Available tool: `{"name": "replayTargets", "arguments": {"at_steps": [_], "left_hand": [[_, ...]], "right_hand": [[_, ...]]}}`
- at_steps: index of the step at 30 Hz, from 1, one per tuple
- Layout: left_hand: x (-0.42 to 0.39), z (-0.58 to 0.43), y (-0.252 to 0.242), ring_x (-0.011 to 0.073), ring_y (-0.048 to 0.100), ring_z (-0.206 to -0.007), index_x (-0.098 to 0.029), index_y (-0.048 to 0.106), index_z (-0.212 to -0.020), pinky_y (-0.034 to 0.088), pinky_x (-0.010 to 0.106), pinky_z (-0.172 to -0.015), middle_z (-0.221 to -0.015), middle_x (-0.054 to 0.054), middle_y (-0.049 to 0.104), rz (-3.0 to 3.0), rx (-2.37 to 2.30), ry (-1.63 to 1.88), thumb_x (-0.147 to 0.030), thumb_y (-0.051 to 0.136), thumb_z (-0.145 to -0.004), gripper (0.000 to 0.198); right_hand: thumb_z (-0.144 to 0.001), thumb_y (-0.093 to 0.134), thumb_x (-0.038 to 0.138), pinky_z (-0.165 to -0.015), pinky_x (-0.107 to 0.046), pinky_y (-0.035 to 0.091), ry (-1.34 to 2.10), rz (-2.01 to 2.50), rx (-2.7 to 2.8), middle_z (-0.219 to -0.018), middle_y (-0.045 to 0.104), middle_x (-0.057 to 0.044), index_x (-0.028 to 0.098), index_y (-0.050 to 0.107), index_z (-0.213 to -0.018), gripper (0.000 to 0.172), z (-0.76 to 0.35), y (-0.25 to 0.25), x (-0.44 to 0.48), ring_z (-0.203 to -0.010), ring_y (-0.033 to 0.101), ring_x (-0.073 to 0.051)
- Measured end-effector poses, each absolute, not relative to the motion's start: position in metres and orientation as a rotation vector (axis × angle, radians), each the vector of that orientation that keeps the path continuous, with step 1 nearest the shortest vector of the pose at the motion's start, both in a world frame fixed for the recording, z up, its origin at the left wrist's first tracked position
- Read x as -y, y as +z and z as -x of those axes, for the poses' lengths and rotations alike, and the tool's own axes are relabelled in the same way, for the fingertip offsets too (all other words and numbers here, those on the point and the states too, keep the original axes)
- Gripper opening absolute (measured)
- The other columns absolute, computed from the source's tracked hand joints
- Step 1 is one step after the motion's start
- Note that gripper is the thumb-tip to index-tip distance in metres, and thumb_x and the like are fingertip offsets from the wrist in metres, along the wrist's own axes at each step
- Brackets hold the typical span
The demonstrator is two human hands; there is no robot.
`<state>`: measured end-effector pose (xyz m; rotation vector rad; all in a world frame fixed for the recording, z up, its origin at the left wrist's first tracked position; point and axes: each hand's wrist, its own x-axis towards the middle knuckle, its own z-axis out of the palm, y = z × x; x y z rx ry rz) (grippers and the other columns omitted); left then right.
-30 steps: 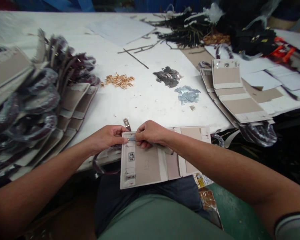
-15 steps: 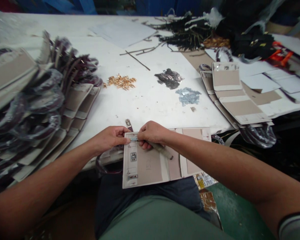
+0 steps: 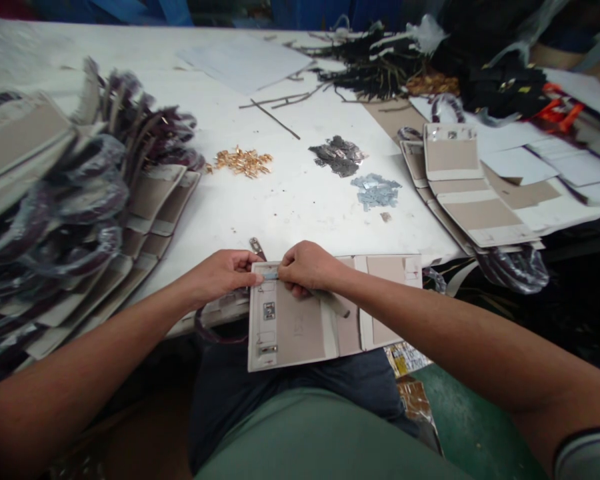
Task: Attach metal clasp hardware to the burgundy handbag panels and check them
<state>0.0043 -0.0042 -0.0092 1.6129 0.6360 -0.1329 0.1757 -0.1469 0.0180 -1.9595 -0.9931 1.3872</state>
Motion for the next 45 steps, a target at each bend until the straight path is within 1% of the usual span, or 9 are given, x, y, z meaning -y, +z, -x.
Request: {"name": "replayTargets", "arguments": {"at_steps": [4,11,17,23,29,34,37,40,45], "left_hand": [[0.004,-0.005,-0.009,0.0222,0.071,-0.085,-0.016,0.071,-0.097,0.055,0.035,-0.081,-0.090,0.006,0.076,-1.608,-0.633,-0.133,-0.038,0.082,-0.067,0.039],[0.002,-0.005,-0.005,0.0201,0.069,-0.082,-0.016,0.068,-0.099,0.053,0.033,-0.079,-0.091,0.005,0.076,-1.557,-0.607,-0.177,-0.037,0.082,-0.067,0.040],[-0.002,-0.006,-0.005,0.0199,0.067,-0.081,-0.016,0.068,-0.097,0.052,0.031,-0.075,-0.087,0.004,0.074,-1.598,-0.579,-0.195,-0.037,0.080,-0.070,0.036],[-0.001,-0.007,-0.003,0.0180,0.067,-0.079,-0.016,0.066,-0.098,0.051,0.030,-0.074,-0.087,0.003,0.074,-1.492,-0.615,-0.215,-0.037,0.083,-0.068,0.040],[0.002,-0.008,-0.003,0.0170,0.066,-0.078,-0.016,0.066,-0.098,0.051,0.029,-0.075,-0.087,0.003,0.074,-1.438,-0.631,-0.196,-0.037,0.085,-0.067,0.041],[0.001,-0.005,-0.008,0.0165,0.065,-0.076,-0.016,0.067,-0.096,0.050,0.029,-0.072,-0.086,0.003,0.074,-1.473,-0.632,-0.162,-0.037,0.085,-0.068,0.039],[0.001,-0.004,-0.011,0.0182,0.067,-0.078,-0.016,0.068,-0.096,0.051,0.030,-0.073,-0.087,0.004,0.075,-1.494,-0.609,-0.159,-0.038,0.084,-0.068,0.039],[0.001,-0.003,-0.011,0.0193,0.067,-0.078,-0.016,0.068,-0.096,0.051,0.031,-0.073,-0.086,0.005,0.075,-1.526,-0.592,-0.154,-0.038,0.082,-0.069,0.037],[0.001,-0.006,-0.010,0.0194,0.067,-0.078,-0.015,0.069,-0.095,0.051,0.031,-0.073,-0.084,0.005,0.074,-1.560,-0.585,-0.146,-0.035,0.079,-0.067,0.036]], "right_hand": [[-0.080,0.066,0.013,-0.042,-0.022,0.052,1.390,1.921,0.964,-0.060,0.071,-0.005,0.015,0.067,-0.073,0.007,-0.178,0.012,0.148,-0.046,0.065,-0.016],[-0.079,0.070,0.018,-0.042,-0.018,0.043,1.479,1.674,0.978,-0.067,0.070,-0.002,0.014,0.072,-0.077,0.004,-0.186,0.010,0.154,-0.047,0.058,-0.010],[-0.079,0.066,0.016,-0.046,-0.017,0.042,1.441,1.812,1.158,-0.066,0.069,0.004,0.020,0.080,-0.090,0.017,-0.172,0.016,0.171,-0.049,0.060,-0.009],[-0.084,0.072,0.021,-0.045,-0.017,0.044,1.310,1.896,1.036,-0.068,0.071,0.003,0.019,0.076,-0.085,0.004,-0.167,0.013,0.177,-0.047,0.062,-0.009],[-0.086,0.074,0.021,-0.043,-0.018,0.044,1.246,1.867,0.987,-0.070,0.073,0.001,0.017,0.076,-0.088,0.005,-0.159,0.014,0.173,-0.047,0.061,-0.009],[-0.087,0.075,0.027,-0.043,-0.019,0.042,1.189,1.942,0.951,-0.058,0.069,0.001,0.017,0.077,-0.083,0.012,-0.155,0.012,0.174,-0.047,0.061,-0.012],[-0.087,0.075,0.027,-0.045,-0.018,0.042,1.136,1.937,0.947,-0.058,0.068,0.002,0.017,0.078,-0.085,0.011,-0.150,0.011,0.178,-0.049,0.061,-0.011],[-0.086,0.074,0.023,-0.048,-0.018,0.044,1.067,1.895,0.877,-0.068,0.072,0.002,0.018,0.081,-0.095,0.012,-0.138,0.007,0.186,-0.051,0.060,-0.009],[-0.089,0.072,0.026,-0.046,-0.019,0.046,1.001,1.818,0.713,-0.080,0.074,0.002,0.020,0.075,-0.128,0.039,-0.122,-0.004,0.195,-0.048,0.058,-0.008]]}}
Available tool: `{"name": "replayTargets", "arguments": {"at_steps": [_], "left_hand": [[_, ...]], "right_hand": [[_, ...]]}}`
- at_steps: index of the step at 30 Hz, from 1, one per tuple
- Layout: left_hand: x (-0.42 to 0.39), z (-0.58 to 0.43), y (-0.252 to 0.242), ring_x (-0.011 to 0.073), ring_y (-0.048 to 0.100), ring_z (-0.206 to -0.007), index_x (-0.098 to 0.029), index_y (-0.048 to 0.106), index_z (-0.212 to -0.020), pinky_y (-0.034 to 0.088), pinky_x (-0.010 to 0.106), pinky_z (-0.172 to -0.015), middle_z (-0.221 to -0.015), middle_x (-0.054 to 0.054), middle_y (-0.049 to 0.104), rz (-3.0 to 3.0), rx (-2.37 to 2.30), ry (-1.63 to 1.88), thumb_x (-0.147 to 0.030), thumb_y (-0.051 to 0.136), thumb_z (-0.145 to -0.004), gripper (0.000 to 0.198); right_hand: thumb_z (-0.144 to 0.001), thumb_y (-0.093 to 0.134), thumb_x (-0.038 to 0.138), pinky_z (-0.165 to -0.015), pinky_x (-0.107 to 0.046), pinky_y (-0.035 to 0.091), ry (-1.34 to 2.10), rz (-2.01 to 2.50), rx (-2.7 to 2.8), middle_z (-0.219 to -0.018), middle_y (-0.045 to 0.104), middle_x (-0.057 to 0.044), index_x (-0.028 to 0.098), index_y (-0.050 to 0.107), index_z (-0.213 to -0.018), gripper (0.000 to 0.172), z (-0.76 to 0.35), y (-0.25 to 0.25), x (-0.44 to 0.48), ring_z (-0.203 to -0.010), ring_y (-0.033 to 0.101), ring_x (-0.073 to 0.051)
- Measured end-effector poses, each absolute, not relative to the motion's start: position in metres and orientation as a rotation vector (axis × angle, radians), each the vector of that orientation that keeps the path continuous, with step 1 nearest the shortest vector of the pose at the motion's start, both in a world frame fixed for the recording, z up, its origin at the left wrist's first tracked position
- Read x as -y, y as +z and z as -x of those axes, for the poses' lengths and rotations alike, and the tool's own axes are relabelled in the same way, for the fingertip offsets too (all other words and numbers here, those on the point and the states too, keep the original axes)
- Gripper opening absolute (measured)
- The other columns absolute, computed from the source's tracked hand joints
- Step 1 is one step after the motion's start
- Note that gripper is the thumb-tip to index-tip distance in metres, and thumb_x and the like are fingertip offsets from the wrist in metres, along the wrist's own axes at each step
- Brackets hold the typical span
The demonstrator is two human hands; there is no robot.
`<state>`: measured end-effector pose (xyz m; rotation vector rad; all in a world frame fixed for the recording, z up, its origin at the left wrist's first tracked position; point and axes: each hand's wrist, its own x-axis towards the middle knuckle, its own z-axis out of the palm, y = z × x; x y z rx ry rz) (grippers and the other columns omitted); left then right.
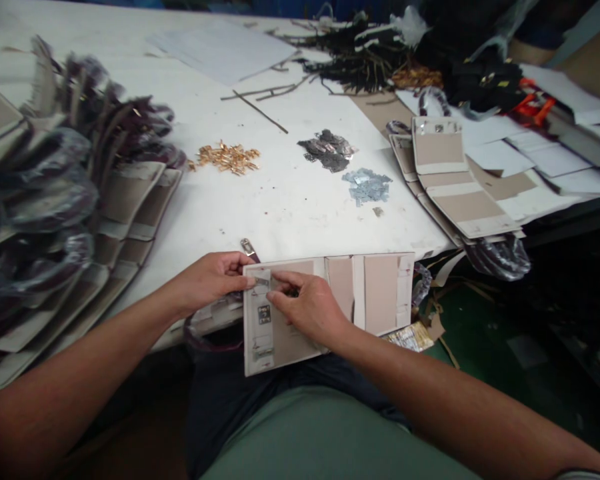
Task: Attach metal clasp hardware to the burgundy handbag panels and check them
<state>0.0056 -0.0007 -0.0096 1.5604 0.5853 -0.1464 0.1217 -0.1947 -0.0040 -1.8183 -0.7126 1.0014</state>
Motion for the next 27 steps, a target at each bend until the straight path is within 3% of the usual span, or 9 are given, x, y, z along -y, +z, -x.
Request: {"name": "replayTargets", "arguments": {"at_steps": [8,11,14,17,21,27], "left_hand": [[-0.005,-0.007,-0.006,0.0146,0.061,-0.065,-0.017,0.068,-0.098,0.046,0.025,-0.059,-0.078,0.001,0.069,-1.656,-0.637,-0.112,-0.028,0.076,-0.067,0.034],[-0.004,-0.004,-0.007,0.0136,0.059,-0.059,-0.018,0.070,-0.106,0.043,0.025,-0.053,-0.080,0.001,0.070,-1.731,-0.639,-0.089,-0.029,0.075,-0.070,0.038],[0.000,-0.003,-0.006,0.0126,0.055,-0.054,-0.018,0.071,-0.116,0.040,0.024,-0.049,-0.079,0.001,0.069,-1.744,-0.677,-0.077,-0.031,0.075,-0.072,0.047],[0.006,-0.001,-0.002,0.0125,0.056,-0.057,-0.019,0.073,-0.121,0.042,0.024,-0.052,-0.078,0.000,0.069,-1.757,-0.694,-0.029,-0.031,0.076,-0.072,0.050],[0.012,0.001,0.002,0.0135,0.058,-0.060,-0.020,0.076,-0.121,0.046,0.026,-0.058,-0.080,0.002,0.073,-1.777,-0.695,-0.041,-0.029,0.072,-0.078,0.044],[0.011,0.005,-0.005,0.0197,0.069,-0.078,-0.022,0.079,-0.119,0.053,0.030,-0.070,-0.102,0.007,0.079,-1.893,-0.621,0.037,-0.029,0.070,-0.081,0.039]], "right_hand": [[-0.092,0.066,0.021,-0.051,-0.023,0.047,1.005,1.872,0.863,-0.085,0.074,-0.001,0.019,0.076,-0.128,0.038,-0.123,0.001,0.186,-0.051,0.057,-0.010],[-0.093,0.065,0.020,-0.060,-0.026,0.050,0.948,1.887,0.901,-0.098,0.075,-0.004,0.019,0.076,-0.128,0.037,-0.120,0.003,0.185,-0.063,0.062,-0.013],[-0.093,0.068,0.021,-0.073,-0.030,0.053,0.829,1.892,0.924,-0.099,0.072,-0.005,0.018,0.075,-0.130,0.038,-0.112,-0.001,0.189,-0.078,0.065,-0.017],[-0.094,0.067,0.021,-0.082,-0.032,0.052,0.723,1.861,0.866,-0.096,0.071,-0.004,0.018,0.075,-0.128,0.035,-0.103,-0.009,0.194,-0.087,0.066,-0.019],[-0.094,0.067,0.020,-0.083,-0.032,0.049,0.619,1.822,0.904,-0.094,0.070,-0.003,0.021,0.079,-0.117,0.026,-0.098,-0.018,0.196,-0.088,0.065,-0.019],[-0.093,0.067,0.018,-0.080,-0.030,0.048,0.641,1.828,0.959,-0.091,0.069,-0.001,0.022,0.080,-0.111,0.022,-0.100,-0.016,0.194,-0.085,0.064,-0.017]]}}
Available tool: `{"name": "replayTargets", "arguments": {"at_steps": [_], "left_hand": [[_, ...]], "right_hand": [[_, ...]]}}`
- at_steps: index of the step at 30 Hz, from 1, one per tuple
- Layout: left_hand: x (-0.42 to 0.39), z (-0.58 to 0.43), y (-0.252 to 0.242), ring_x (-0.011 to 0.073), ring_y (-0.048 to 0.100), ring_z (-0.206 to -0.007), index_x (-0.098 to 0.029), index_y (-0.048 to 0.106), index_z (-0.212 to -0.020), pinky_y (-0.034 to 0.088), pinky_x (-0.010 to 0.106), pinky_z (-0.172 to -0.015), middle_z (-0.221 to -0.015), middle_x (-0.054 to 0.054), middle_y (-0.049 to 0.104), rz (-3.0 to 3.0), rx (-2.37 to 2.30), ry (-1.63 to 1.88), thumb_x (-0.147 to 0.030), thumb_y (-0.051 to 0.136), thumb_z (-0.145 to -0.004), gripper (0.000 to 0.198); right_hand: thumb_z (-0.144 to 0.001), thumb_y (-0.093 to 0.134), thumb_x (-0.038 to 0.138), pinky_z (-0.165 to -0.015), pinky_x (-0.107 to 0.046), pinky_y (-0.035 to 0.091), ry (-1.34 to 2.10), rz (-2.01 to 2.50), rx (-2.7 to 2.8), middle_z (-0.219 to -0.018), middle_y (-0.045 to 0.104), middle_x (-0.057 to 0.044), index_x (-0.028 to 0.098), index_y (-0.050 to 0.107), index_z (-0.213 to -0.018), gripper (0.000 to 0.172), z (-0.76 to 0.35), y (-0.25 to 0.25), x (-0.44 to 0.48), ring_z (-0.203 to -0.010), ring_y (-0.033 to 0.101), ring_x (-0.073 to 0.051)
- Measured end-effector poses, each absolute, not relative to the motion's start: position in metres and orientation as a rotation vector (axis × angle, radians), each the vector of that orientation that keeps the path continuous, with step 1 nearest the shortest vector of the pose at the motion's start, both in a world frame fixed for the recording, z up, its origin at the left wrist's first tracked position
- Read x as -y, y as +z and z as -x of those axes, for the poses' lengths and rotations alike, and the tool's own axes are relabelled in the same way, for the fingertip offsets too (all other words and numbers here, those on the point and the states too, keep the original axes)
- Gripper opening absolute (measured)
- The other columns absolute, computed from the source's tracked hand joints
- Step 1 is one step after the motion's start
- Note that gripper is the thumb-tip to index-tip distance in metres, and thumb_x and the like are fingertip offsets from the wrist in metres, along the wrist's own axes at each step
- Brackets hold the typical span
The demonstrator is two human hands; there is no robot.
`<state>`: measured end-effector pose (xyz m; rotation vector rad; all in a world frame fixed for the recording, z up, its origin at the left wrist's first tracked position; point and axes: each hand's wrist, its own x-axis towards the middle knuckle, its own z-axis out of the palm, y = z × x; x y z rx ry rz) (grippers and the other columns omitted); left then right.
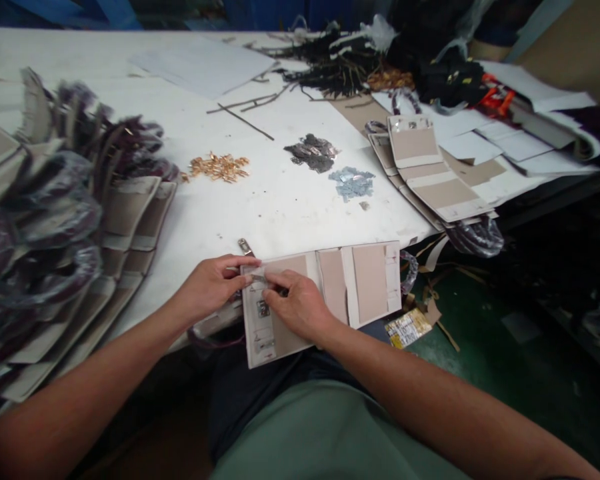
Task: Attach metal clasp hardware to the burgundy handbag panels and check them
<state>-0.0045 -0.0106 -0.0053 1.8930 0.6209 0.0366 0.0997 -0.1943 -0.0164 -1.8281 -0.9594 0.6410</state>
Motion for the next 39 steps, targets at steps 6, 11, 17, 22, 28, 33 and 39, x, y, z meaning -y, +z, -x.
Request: {"name": "replayTargets", "arguments": {"at_steps": [6,11,17,22,28,33,39], "left_hand": [[0.007,0.002,-0.002,0.0199,0.067,-0.073,-0.021,0.082,-0.110,0.054,0.030,-0.071,-0.079,0.004,0.076,-1.893,-0.606,-0.059,-0.026,0.069,-0.082,0.031],[0.007,0.001,0.001,0.0197,0.066,-0.070,-0.020,0.082,-0.110,0.053,0.028,-0.067,-0.063,0.001,0.070,-1.886,-0.614,-0.070,-0.025,0.069,-0.081,0.032],[0.007,0.000,0.000,0.0200,0.065,-0.070,-0.019,0.082,-0.112,0.053,0.029,-0.068,-0.065,0.001,0.071,-1.915,-0.616,-0.066,-0.022,0.068,-0.081,0.034],[0.007,0.000,-0.002,0.0201,0.065,-0.071,-0.020,0.082,-0.108,0.052,0.029,-0.068,-0.068,0.002,0.072,-1.927,-0.603,-0.052,-0.020,0.069,-0.081,0.031],[0.005,0.002,-0.007,0.0204,0.066,-0.073,-0.022,0.082,-0.109,0.052,0.030,-0.067,-0.072,0.003,0.073,-1.891,-0.562,-0.031,-0.021,0.070,-0.081,0.031],[0.004,0.003,-0.007,0.0216,0.067,-0.076,-0.022,0.082,-0.110,0.053,0.030,-0.071,-0.070,0.002,0.073,-1.895,-0.542,-0.011,-0.018,0.069,-0.081,0.032],[0.004,0.004,-0.009,0.0207,0.068,-0.076,-0.021,0.082,-0.110,0.053,0.029,-0.071,-0.072,0.003,0.074,-1.892,-0.523,-0.017,-0.019,0.068,-0.082,0.032]], "right_hand": [[-0.096,0.065,0.025,-0.064,-0.025,0.049,0.781,1.841,0.887,-0.100,0.073,-0.003,0.022,0.080,-0.115,0.025,-0.103,-0.009,0.192,-0.068,0.062,-0.013],[-0.096,0.067,0.030,-0.045,-0.021,0.042,0.958,1.900,0.630,-0.065,0.071,0.001,0.021,0.082,-0.111,0.024,-0.109,-0.002,0.185,-0.044,0.054,-0.010],[-0.092,0.070,0.028,-0.042,-0.018,0.042,0.992,1.918,0.580,-0.050,0.063,0.001,0.017,0.077,-0.080,0.018,-0.115,-0.002,0.179,-0.043,0.056,-0.011],[-0.093,0.067,0.029,-0.041,-0.018,0.041,1.006,1.907,0.563,-0.046,0.060,0.001,0.017,0.069,-0.069,0.027,-0.113,0.003,0.176,-0.040,0.054,-0.011],[-0.091,0.063,0.023,-0.037,-0.018,0.040,1.066,1.943,0.535,-0.045,0.060,0.000,0.017,0.064,-0.065,0.026,-0.116,0.006,0.167,-0.035,0.054,-0.011],[-0.089,0.061,0.024,-0.037,-0.020,0.043,1.129,1.955,0.604,-0.046,0.062,-0.002,0.018,0.061,-0.063,0.027,-0.123,0.005,0.163,-0.037,0.056,-0.013],[-0.088,0.061,0.022,-0.036,-0.020,0.044,1.157,2.016,0.668,-0.046,0.061,-0.002,0.018,0.059,-0.062,0.026,-0.128,0.010,0.160,-0.036,0.055,-0.013]]}}
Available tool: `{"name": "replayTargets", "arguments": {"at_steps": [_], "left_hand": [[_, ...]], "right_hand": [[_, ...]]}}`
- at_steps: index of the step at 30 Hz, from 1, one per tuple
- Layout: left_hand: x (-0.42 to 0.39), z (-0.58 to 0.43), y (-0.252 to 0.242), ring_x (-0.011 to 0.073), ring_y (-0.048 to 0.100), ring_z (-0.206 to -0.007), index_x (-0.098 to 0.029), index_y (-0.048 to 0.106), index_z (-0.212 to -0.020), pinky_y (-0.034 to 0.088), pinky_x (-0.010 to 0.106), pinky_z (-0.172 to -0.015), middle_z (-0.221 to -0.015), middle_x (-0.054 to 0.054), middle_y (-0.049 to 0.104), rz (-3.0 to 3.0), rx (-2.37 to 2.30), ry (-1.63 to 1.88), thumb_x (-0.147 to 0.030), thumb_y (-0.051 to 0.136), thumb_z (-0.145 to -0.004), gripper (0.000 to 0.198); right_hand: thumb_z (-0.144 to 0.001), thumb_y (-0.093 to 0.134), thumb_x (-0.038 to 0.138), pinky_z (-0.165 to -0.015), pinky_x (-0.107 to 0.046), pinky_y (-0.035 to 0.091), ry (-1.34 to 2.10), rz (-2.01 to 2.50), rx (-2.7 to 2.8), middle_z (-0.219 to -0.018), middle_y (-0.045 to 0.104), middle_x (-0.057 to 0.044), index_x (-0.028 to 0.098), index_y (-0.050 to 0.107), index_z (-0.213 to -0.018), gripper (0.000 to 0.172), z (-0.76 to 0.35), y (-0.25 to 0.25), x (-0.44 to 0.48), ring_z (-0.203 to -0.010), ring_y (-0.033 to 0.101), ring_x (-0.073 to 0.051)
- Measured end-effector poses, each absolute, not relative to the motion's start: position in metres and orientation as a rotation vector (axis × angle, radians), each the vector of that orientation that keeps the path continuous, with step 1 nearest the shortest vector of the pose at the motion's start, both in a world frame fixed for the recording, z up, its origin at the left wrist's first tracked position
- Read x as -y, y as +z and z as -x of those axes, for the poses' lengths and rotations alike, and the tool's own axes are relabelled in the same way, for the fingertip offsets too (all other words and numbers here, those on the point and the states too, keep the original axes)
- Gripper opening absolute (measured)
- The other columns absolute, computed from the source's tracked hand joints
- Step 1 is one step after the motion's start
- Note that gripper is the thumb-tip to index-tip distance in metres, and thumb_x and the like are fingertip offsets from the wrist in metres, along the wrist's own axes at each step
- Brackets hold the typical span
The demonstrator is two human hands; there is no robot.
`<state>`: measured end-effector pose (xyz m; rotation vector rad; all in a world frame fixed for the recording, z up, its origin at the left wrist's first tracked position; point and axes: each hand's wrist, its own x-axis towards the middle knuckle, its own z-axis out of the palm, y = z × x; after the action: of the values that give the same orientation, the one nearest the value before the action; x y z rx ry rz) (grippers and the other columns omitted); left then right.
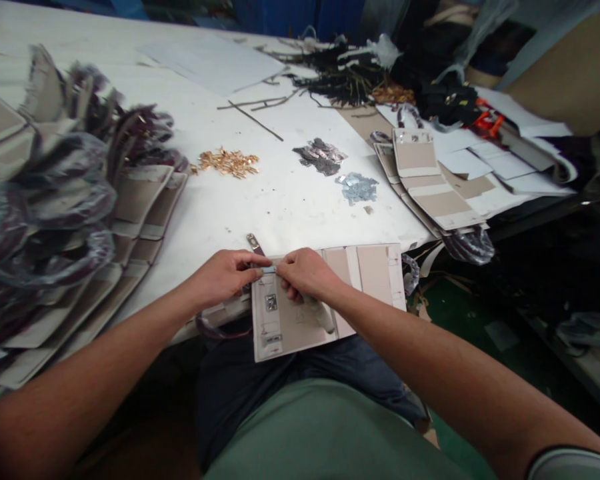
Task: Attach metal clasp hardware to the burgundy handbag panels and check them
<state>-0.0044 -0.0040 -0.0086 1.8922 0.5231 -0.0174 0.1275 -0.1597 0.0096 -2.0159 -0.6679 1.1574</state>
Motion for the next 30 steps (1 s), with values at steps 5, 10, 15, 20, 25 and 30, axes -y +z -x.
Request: {"name": "replayTargets", "arguments": {"at_steps": [5,10,15,20,25,30], "left_hand": [[0.003,0.005,-0.010,0.0211,0.068,-0.081,-0.022,0.082,-0.110,0.053,0.029,-0.072,-0.081,0.004,0.077,-1.892,-0.515,-0.018,-0.019,0.065,-0.082,0.032],[0.003,0.005,-0.011,0.0213,0.070,-0.086,-0.024,0.083,-0.106,0.054,0.029,-0.073,-0.097,0.005,0.079,-1.936,-0.498,0.014,-0.018,0.066,-0.080,0.031],[0.005,0.004,-0.004,0.0204,0.069,-0.078,-0.025,0.084,-0.098,0.053,0.030,-0.072,-0.092,0.004,0.079,-1.981,-0.518,-0.010,-0.017,0.065,-0.080,0.028],[0.006,0.000,0.004,0.0141,0.056,-0.051,-0.021,0.083,-0.106,0.044,0.027,-0.054,-0.068,0.001,0.073,-1.901,-0.636,-0.137,-0.019,0.064,-0.081,0.031],[0.000,-0.004,0.002,0.0119,0.050,-0.042,-0.020,0.082,-0.107,0.040,0.026,-0.042,-0.074,0.003,0.074,-1.832,-0.650,-0.199,-0.026,0.067,-0.081,0.031],[-0.001,-0.005,0.003,0.0109,0.050,-0.043,-0.020,0.081,-0.109,0.043,0.025,-0.040,-0.079,0.003,0.075,-1.802,-0.655,-0.209,-0.025,0.068,-0.079,0.033]], "right_hand": [[-0.082,0.063,0.018,-0.035,-0.020,0.040,1.093,2.186,0.733,-0.046,0.063,-0.003,0.018,0.062,-0.065,0.018,-0.127,0.015,0.156,-0.037,0.057,-0.015],[-0.084,0.063,0.019,-0.034,-0.021,0.032,1.098,2.143,0.723,-0.046,0.062,-0.003,0.018,0.062,-0.064,0.021,-0.130,0.017,0.159,-0.035,0.053,-0.013],[-0.091,0.067,0.035,-0.043,-0.020,0.041,0.806,1.853,0.667,-0.049,0.059,0.002,0.018,0.063,-0.074,0.024,-0.135,0.035,0.167,-0.042,0.054,-0.011],[-0.094,0.064,0.049,-0.054,-0.024,0.049,0.290,1.527,0.596,-0.059,0.055,0.004,0.023,0.059,-0.080,0.030,-0.127,0.044,0.166,-0.052,0.056,-0.013],[-0.094,0.060,0.049,-0.056,-0.027,0.051,0.339,1.355,0.500,-0.056,0.045,0.004,0.025,0.043,-0.067,0.041,-0.123,0.026,0.154,-0.052,0.054,-0.013],[-0.090,0.063,0.054,-0.043,-0.025,0.037,0.475,1.096,0.317,-0.052,0.029,0.009,0.025,0.039,-0.066,0.045,-0.137,0.024,0.138,-0.041,0.035,-0.009]]}}
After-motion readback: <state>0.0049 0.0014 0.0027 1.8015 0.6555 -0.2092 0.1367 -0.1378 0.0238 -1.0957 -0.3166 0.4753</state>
